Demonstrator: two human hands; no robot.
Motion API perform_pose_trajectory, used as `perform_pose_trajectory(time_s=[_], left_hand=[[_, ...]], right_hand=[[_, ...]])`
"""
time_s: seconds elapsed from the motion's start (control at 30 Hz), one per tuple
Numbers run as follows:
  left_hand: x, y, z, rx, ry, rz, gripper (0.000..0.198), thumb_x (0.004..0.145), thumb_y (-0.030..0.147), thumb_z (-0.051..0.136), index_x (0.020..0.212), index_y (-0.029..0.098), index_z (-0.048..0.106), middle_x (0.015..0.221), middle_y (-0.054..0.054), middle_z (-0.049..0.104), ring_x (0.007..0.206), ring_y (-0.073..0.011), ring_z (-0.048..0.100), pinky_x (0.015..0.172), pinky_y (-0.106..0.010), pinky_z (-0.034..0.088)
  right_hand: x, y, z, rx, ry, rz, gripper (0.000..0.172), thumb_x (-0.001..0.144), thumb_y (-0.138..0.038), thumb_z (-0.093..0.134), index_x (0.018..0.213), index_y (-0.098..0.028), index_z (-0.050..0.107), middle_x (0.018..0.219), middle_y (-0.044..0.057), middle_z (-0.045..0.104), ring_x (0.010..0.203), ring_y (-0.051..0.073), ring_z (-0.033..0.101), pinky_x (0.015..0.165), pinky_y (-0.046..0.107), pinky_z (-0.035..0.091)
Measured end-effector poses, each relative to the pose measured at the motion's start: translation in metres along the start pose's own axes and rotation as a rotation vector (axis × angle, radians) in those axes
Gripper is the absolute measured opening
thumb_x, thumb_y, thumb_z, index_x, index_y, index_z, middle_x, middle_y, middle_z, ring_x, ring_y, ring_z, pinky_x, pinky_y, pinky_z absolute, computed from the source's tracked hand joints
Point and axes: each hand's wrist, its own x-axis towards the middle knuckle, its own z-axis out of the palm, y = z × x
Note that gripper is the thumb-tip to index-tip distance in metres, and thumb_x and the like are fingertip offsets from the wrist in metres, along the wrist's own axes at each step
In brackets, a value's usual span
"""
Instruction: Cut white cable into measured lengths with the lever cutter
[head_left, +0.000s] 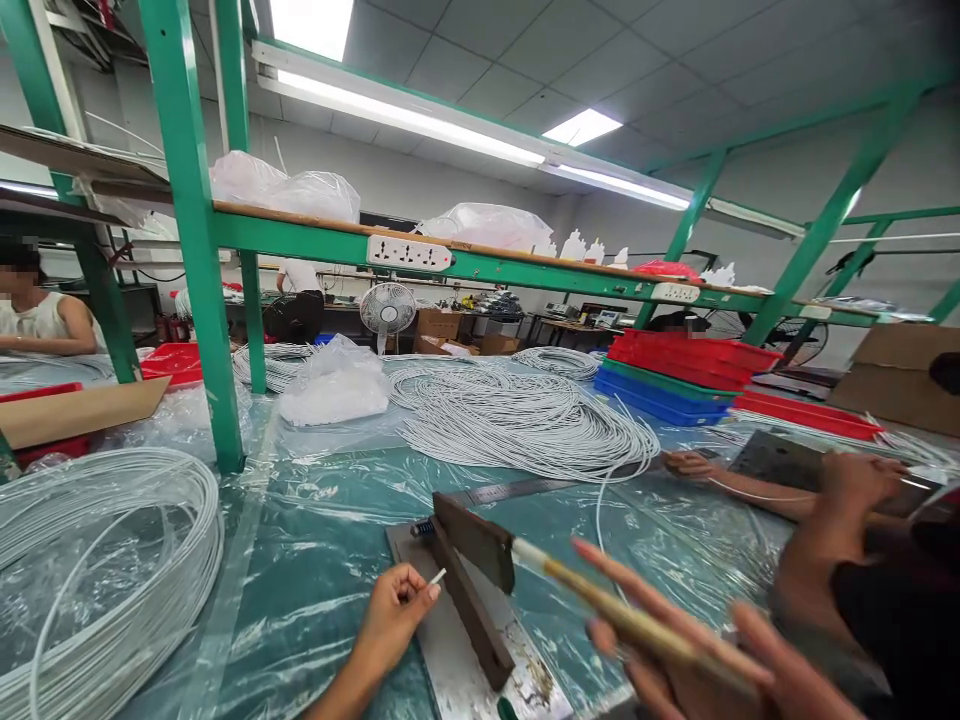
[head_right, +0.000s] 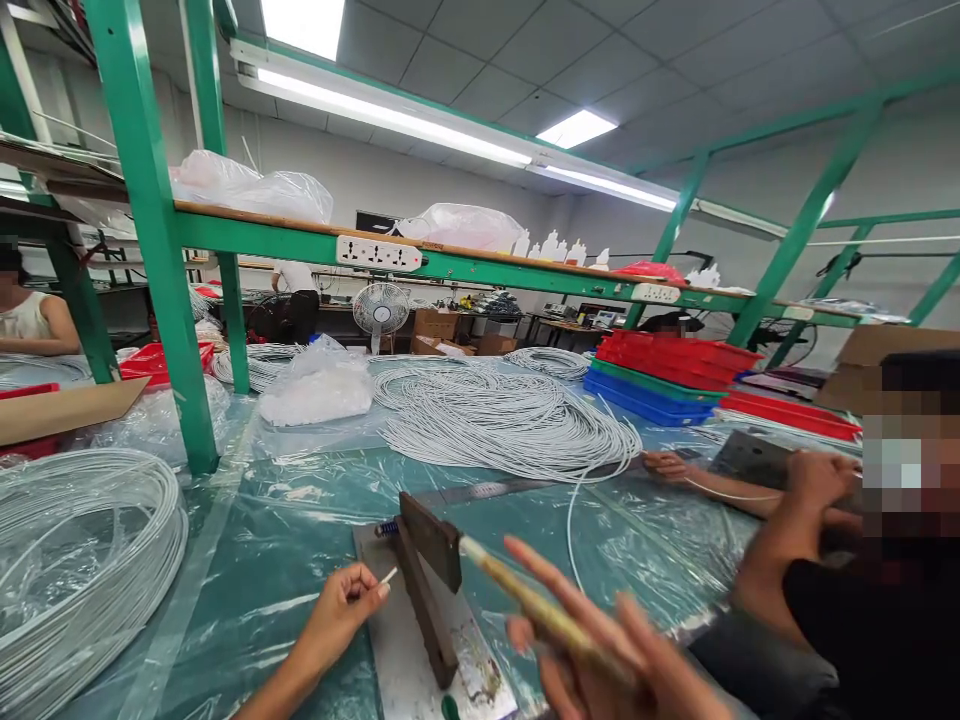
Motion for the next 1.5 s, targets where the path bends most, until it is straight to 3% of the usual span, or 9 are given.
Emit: perform_pose_trajectory(time_s=[0.13, 0.23, 0.43, 0.67, 0.8, 0.93, 1.13, 1.33, 1.5], left_hand=[[-0.014, -0.017, 0.001, -0.064, -0.136, -0.065, 0.057, 0.059, 0.074, 0.057, 0.061, 0.019, 0.043, 0.048, 0.008, 0.035, 0.046, -0.0073, 0.031, 0.048, -0.022, 0.023], [-0.021, -0.03, 0.005, -0.066, -0.188, -0.09, 0.059, 0.058, 0.077, 0.054, 0.063, 0.019, 0.043, 0.044, 0.008, 0.036, 0.039, -0.0063, 0.031, 0.043, -0.021, 0.023], [-0.022, -0.027, -0.005, -0.048, -0.171, -0.113, 0.065, 0.055, 0.08, 0.053, 0.069, 0.017, 0.048, 0.04, 0.01, 0.034, 0.035, -0.0056, 0.029, 0.04, -0.02, 0.019], [-0.029, -0.005, -0.014, -0.096, -0.174, -0.173, 0.066, 0.06, 0.08, 0.048, 0.074, 0.016, 0.055, 0.037, 0.009, 0.039, 0.032, -0.0045, 0.025, 0.039, -0.02, 0.019], [-0.027, 0.016, -0.023, -0.173, -0.055, -0.138, 0.066, 0.06, 0.079, 0.049, 0.075, 0.016, 0.057, 0.038, 0.008, 0.04, 0.032, -0.0049, 0.027, 0.038, -0.019, 0.02], [-0.025, 0.055, -0.041, -0.36, 0.219, -0.023, 0.062, 0.057, 0.073, 0.06, 0.076, 0.015, 0.058, 0.043, 0.007, 0.043, 0.038, -0.0059, 0.033, 0.039, -0.018, 0.026], [-0.027, 0.108, -0.034, -0.702, 0.491, 0.168, 0.046, 0.061, 0.057, 0.071, 0.081, 0.018, 0.058, 0.051, 0.007, 0.045, 0.047, -0.0061, 0.038, 0.047, -0.016, 0.034], [-0.024, 0.109, -0.015, -0.27, 0.133, 0.181, 0.051, 0.072, 0.055, 0.059, 0.107, 0.018, 0.061, 0.079, -0.004, 0.064, 0.075, -0.0161, 0.056, 0.071, -0.024, 0.043], [-0.037, 0.078, -0.037, 0.44, -0.266, -0.007, 0.034, 0.077, 0.04, 0.053, 0.103, 0.023, 0.067, 0.084, -0.005, 0.067, 0.078, -0.0209, 0.057, 0.068, -0.026, 0.04]], right_hand=[[0.064, -0.073, 0.026, 0.018, -0.131, -0.167, 0.098, 0.063, -0.085, 0.028, 0.134, -0.019, 0.037, 0.111, 0.018, 0.063, 0.101, 0.031, 0.06, 0.086, 0.044, 0.041], [0.131, -0.097, 0.041, -0.094, -0.087, -0.27, 0.086, 0.076, -0.075, 0.021, 0.136, -0.014, 0.029, 0.1, 0.019, 0.068, 0.106, 0.031, 0.058, 0.097, 0.047, 0.031], [0.245, -0.1, 0.054, -0.275, 0.102, -0.248, 0.067, 0.085, -0.065, 0.022, 0.132, -0.018, 0.035, 0.104, 0.016, 0.068, 0.103, 0.026, 0.061, 0.086, 0.036, 0.038], [0.302, -0.079, 0.059, -0.318, 0.131, -0.229, 0.06, 0.083, -0.056, 0.043, 0.127, -0.016, 0.039, 0.105, 0.014, 0.067, 0.101, 0.023, 0.061, 0.085, 0.034, 0.037], [0.291, -0.062, 0.072, -0.326, 0.149, -0.361, 0.06, 0.076, -0.043, 0.06, 0.126, -0.018, 0.039, 0.098, 0.006, 0.067, 0.099, 0.019, 0.058, 0.083, 0.03, 0.038], [0.234, -0.036, 0.088, -0.347, 0.076, -0.428, 0.046, 0.075, -0.045, 0.06, 0.108, -0.014, 0.054, 0.069, 0.002, 0.064, 0.07, 0.016, 0.059, 0.068, 0.027, 0.042], [0.127, 0.054, 0.114, -0.329, -0.692, 0.026, 0.042, 0.071, -0.045, 0.067, 0.1, -0.017, 0.058, 0.06, -0.004, 0.056, 0.045, 0.005, 0.046, 0.047, 0.017, 0.036], [0.107, 0.1, 0.106, -0.05, -0.344, -0.084, 0.053, 0.071, -0.067, 0.052, 0.07, -0.014, 0.052, 0.049, -0.003, 0.052, 0.037, 0.005, 0.042, 0.04, 0.016, 0.031], [0.105, 0.056, 0.008, 0.167, 0.284, -0.188, 0.045, 0.065, -0.056, 0.068, 0.065, -0.017, 0.045, 0.04, -0.01, 0.038, 0.034, 0.002, 0.029, 0.036, 0.014, 0.023]])
